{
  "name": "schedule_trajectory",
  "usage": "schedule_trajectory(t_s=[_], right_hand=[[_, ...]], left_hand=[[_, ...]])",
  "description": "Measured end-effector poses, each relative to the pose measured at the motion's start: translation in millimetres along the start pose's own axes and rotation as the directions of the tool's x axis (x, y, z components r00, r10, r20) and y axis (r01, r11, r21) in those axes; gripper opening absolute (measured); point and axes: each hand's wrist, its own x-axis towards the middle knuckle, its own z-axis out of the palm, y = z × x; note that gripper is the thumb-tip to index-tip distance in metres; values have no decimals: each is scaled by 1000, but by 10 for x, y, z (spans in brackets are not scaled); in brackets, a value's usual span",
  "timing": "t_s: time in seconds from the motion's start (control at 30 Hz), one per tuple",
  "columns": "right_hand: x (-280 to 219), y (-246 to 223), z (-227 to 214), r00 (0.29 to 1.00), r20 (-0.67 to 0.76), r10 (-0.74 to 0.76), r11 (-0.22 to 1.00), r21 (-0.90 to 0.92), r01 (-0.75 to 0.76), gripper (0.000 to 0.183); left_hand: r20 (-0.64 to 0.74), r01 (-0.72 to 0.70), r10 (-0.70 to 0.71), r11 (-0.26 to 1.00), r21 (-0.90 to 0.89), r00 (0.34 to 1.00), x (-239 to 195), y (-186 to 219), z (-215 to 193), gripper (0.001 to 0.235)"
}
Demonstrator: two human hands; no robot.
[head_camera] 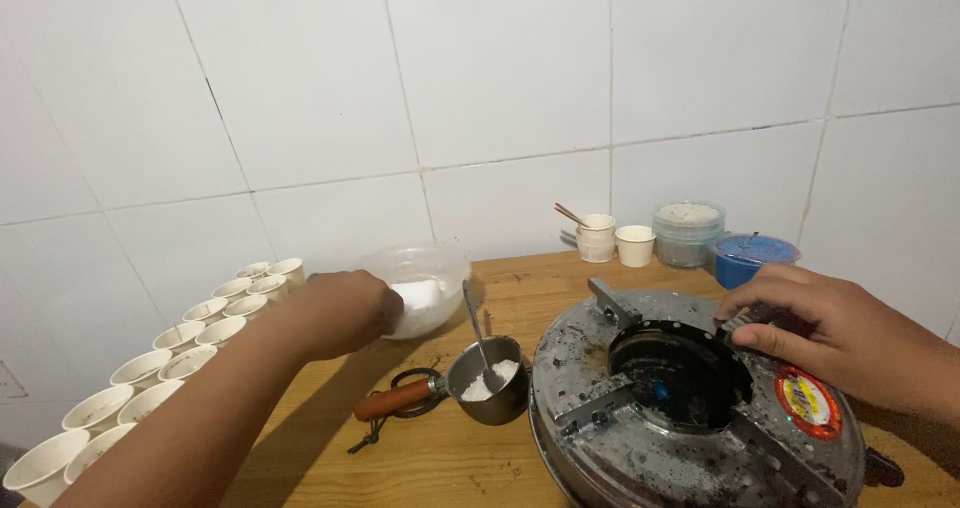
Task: The person prepares a portable gas stove and places a small saucepan on it. They use scissors to cut a piece of blue wax from a container and add it to the saucepan. They then use a lighter to ignite the stove and stir the contents of the saucepan with a spoon.
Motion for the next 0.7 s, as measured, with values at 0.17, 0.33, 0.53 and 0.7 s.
schedule_trajectory(t_s=[0.17, 0.33, 0.53, 0.7], right_hand=[[-11, -23, -15, 1000, -5, -3, 1000, 16, 3, 28], [-13, -16, -19, 1000, 4, -28, 999, 17, 28, 29], [-23, -43, -29, 1000, 12, -25, 1000, -15, 26, 29], [-8, 34, -15, 996, 27, -79, 996, 36, 78, 30]], left_hand=[[3, 59, -59, 998, 29, 998, 212, -198, 35, 10], [15, 153, -152, 985, -85, 988, 431, -371, 58, 18], [45, 167, -167, 986, 4, 985, 597, -440, 161, 26], [-244, 60, -111, 977, -205, 963, 485, -408, 207, 54]])
